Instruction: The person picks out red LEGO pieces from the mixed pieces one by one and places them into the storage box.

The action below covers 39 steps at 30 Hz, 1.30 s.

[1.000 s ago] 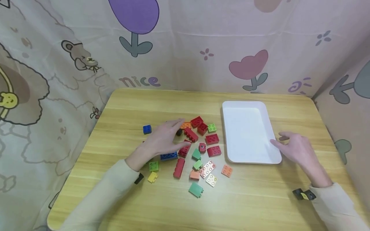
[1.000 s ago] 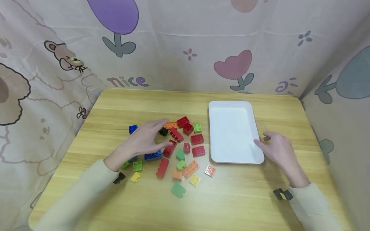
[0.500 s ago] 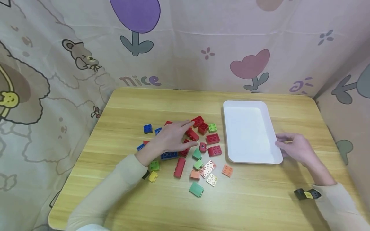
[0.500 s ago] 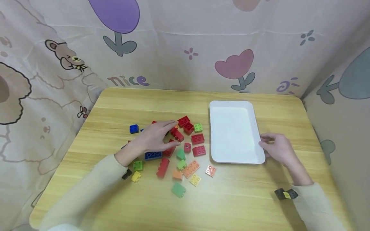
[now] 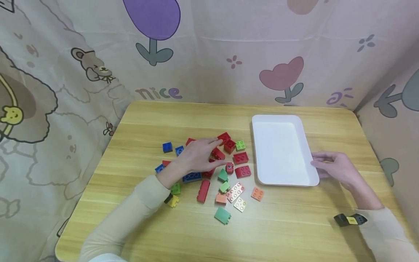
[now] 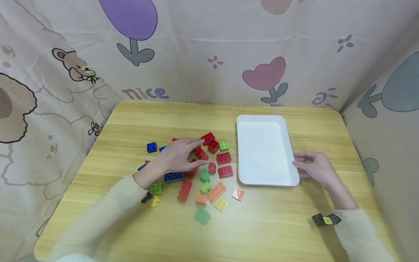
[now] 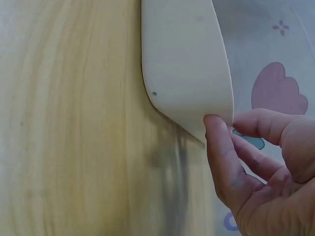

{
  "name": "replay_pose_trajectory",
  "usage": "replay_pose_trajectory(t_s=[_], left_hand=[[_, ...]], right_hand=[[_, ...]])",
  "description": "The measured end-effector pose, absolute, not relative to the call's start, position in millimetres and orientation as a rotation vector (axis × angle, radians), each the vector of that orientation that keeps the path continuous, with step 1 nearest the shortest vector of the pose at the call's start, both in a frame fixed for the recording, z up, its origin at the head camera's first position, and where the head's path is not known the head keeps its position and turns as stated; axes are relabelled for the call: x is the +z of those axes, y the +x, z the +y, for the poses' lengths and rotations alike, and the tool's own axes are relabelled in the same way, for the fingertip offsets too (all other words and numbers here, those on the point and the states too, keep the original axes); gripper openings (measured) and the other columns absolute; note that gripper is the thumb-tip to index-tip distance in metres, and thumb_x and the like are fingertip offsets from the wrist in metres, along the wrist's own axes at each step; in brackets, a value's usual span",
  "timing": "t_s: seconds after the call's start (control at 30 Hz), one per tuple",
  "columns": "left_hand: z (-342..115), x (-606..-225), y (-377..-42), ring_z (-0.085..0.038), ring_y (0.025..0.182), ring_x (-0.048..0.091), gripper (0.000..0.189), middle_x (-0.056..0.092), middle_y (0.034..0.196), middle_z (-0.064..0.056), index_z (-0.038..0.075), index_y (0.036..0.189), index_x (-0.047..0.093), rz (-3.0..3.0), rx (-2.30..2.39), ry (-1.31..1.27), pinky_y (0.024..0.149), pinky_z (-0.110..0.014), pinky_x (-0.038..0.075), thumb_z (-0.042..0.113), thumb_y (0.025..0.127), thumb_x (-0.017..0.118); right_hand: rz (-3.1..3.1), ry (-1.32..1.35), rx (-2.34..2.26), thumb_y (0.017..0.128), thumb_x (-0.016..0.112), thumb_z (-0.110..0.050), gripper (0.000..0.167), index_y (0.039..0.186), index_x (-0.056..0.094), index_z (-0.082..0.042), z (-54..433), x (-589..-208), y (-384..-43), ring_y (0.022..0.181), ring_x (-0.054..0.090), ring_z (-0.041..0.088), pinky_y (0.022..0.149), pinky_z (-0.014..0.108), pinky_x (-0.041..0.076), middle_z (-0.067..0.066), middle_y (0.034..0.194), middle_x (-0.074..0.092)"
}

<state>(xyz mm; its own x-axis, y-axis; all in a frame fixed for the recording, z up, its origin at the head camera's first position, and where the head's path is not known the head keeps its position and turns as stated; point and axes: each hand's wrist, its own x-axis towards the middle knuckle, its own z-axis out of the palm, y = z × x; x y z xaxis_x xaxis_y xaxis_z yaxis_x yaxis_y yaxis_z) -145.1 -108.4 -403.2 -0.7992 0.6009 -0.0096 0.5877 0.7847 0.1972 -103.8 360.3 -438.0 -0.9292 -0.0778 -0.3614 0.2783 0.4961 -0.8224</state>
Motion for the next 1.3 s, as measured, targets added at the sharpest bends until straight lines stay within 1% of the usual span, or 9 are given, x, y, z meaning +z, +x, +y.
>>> replay_pose_trajectory(t_s=[0.07, 0.13, 0.23, 0.3, 0.4, 0.6, 0.93, 1.17, 1.3], left_hand=[[-107.3, -403.0, -145.1, -0.031, 0.138, 0.064, 0.083, 0.062, 0.153, -0.013, 0.012, 0.153, 0.056, 2.899, 0.301, 0.978, 0.111, -0.047, 0.056, 0.067, 0.093, 0.069], [-105.8, -402.5, -145.0, -0.031, 0.137, 0.064, 0.082, 0.062, 0.152, -0.013, 0.012, 0.152, 0.056, 2.897, 0.308, 0.989, 0.111, -0.047, 0.056, 0.066, 0.093, 0.069], [-102.6, -401.2, -145.6, -0.031, 0.136, 0.065, 0.08, 0.063, 0.151, -0.012, 0.011, 0.151, 0.058, 2.893, 0.313, 1.005, 0.11, -0.047, 0.057, 0.065, 0.093, 0.069], [-99.4, -399.8, -146.3, -0.03, 0.133, 0.067, 0.077, 0.066, 0.148, -0.011, 0.011, 0.151, 0.058, 2.882, 0.328, 1.011, 0.108, -0.045, 0.058, 0.063, 0.094, 0.07], [-92.4, -396.9, -148.4, -0.026, 0.126, 0.071, 0.072, 0.072, 0.14, -0.009, 0.011, 0.151, 0.058, 2.838, 0.371, 1.019, 0.106, -0.042, 0.06, 0.057, 0.097, 0.07], [-73.2, -387.8, -151.8, -0.026, 0.131, 0.068, 0.067, 0.068, 0.145, -0.009, 0.013, 0.152, 0.056, 2.783, 0.401, 1.018, 0.109, -0.042, 0.058, 0.05, 0.098, 0.072], [-49.7, -387.0, -167.1, -0.027, 0.139, 0.061, 0.066, 0.062, 0.152, -0.01, 0.016, 0.153, 0.056, 2.748, 0.303, 0.944, 0.114, -0.043, 0.054, 0.046, 0.097, 0.076], [-50.8, -399.6, -184.7, -0.027, 0.143, 0.058, 0.068, 0.06, 0.153, -0.009, 0.015, 0.152, 0.056, 2.73, 0.275, 0.869, 0.118, -0.043, 0.051, 0.05, 0.097, 0.074], [-53.9, -405.5, -189.8, -0.026, 0.136, 0.061, 0.07, 0.063, 0.149, -0.009, 0.012, 0.149, 0.058, 2.723, 0.32, 0.816, 0.115, -0.042, 0.053, 0.053, 0.095, 0.075]], right_hand=[[2.332, 0.18, -1.466, 0.102, 0.07, -0.014, 0.063, 0.149, 0.042, 0.018, 363.3, -440.1, -104.2, 0.088, 0.074, 0.001, 0.079, 0.033, 0.067, -0.025, 0.096, 0.071], [2.274, 0.19, -1.52, 0.102, 0.07, -0.013, 0.057, 0.147, 0.049, 0.013, 366.4, -442.1, -104.4, 0.09, 0.075, 0.002, 0.08, 0.033, 0.067, -0.025, 0.096, 0.072], [2.222, 0.189, -1.573, 0.101, 0.072, -0.013, 0.035, 0.136, 0.066, -0.009, 370.2, -444.6, -104.1, 0.091, 0.075, 0.002, 0.079, 0.032, 0.066, -0.024, 0.098, 0.075], [2.192, 0.192, -1.614, 0.1, 0.072, -0.012, 0.026, 0.123, 0.071, -0.025, 372.4, -446.3, -104.1, 0.091, 0.075, 0.002, 0.079, 0.031, 0.066, -0.023, 0.099, 0.076], [2.128, 0.174, -1.689, 0.101, 0.071, -0.009, 0.029, 0.112, 0.072, -0.036, 376.1, -449.7, -104.3, 0.091, 0.076, 0.004, 0.078, 0.031, 0.066, -0.02, 0.101, 0.078], [1.938, 0.147, -1.864, 0.102, 0.064, 0.0, 0.037, 0.111, 0.076, -0.033, 384.0, -456.8, -105.6, 0.094, 0.079, 0.011, 0.079, 0.033, 0.067, -0.012, 0.106, 0.081], [1.854, 0.114, -1.918, 0.105, 0.06, 0.0, 0.037, 0.115, 0.078, -0.029, 387.2, -458.0, -104.8, 0.098, 0.079, 0.012, 0.081, 0.033, 0.066, -0.01, 0.111, 0.081], [1.851, 0.12, -1.928, 0.104, 0.06, 0.0, 0.036, 0.115, 0.079, -0.028, 385.6, -457.3, -104.0, 0.097, 0.079, 0.011, 0.081, 0.032, 0.066, -0.01, 0.11, 0.081], [1.851, 0.125, -1.933, 0.104, 0.061, 0.0, 0.035, 0.114, 0.08, -0.028, 385.2, -458.6, -104.4, 0.097, 0.079, 0.011, 0.081, 0.032, 0.066, -0.01, 0.109, 0.081]])
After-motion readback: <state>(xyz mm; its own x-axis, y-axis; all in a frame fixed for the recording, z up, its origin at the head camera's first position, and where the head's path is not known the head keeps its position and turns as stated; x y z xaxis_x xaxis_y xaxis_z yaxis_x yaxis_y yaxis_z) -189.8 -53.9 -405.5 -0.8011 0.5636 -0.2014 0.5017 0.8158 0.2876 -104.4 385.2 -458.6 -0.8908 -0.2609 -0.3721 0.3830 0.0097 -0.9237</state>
